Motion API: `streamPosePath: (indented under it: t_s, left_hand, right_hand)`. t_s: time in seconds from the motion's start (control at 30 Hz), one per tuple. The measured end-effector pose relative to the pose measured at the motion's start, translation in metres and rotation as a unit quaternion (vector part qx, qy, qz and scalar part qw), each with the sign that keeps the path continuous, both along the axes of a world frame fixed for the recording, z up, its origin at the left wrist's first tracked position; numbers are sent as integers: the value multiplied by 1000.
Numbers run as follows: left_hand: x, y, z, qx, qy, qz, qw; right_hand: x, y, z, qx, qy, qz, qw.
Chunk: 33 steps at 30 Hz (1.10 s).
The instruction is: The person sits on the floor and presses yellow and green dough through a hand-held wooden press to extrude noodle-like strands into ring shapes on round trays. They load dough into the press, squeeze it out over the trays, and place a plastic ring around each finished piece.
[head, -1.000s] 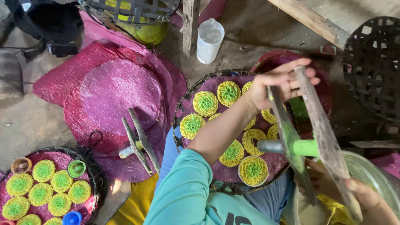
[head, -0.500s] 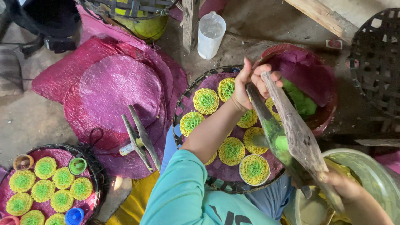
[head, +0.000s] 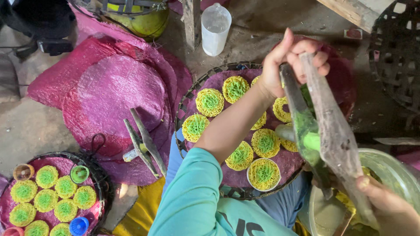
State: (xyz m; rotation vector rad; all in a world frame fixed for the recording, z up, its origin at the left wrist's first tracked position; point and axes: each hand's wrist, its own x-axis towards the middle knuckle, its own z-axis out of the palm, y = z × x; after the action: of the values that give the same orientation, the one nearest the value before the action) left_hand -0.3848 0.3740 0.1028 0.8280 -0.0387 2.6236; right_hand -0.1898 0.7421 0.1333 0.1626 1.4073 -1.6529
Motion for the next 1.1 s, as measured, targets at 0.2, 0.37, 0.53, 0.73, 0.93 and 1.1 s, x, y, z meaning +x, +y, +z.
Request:
streamPosePath:
  t_s: [0.2, 0.37, 0.53, 0.73, 0.93, 1.1]
  left_hand:
    - [-16, 48, 1, 3, -66, 4, 998]
    - [-18, 54, -13, 21, -69, -10, 997]
    - [-14, 54, -15, -4, -94, -8, 995]
    - [-19, 54, -10, 62, -64, -22, 996]
    - [-57, 42, 26, 0, -4, 10, 1000]
    - [-85, 21, 46, -6, -26, 37, 999]
  right_hand:
    - [-20, 17, 25, -74, -66, -22, 995]
    - [-22, 29, 0, 22, 57, -21, 998]
    - [-23, 63, -38, 4, 45, -28, 999]
    - [-30, 80, -56, 157, 74, -5, 985]
    - [-62, 40, -14, 118, 74, 40, 989]
    - [-84, 3, 11, 62, -46, -120, 990]
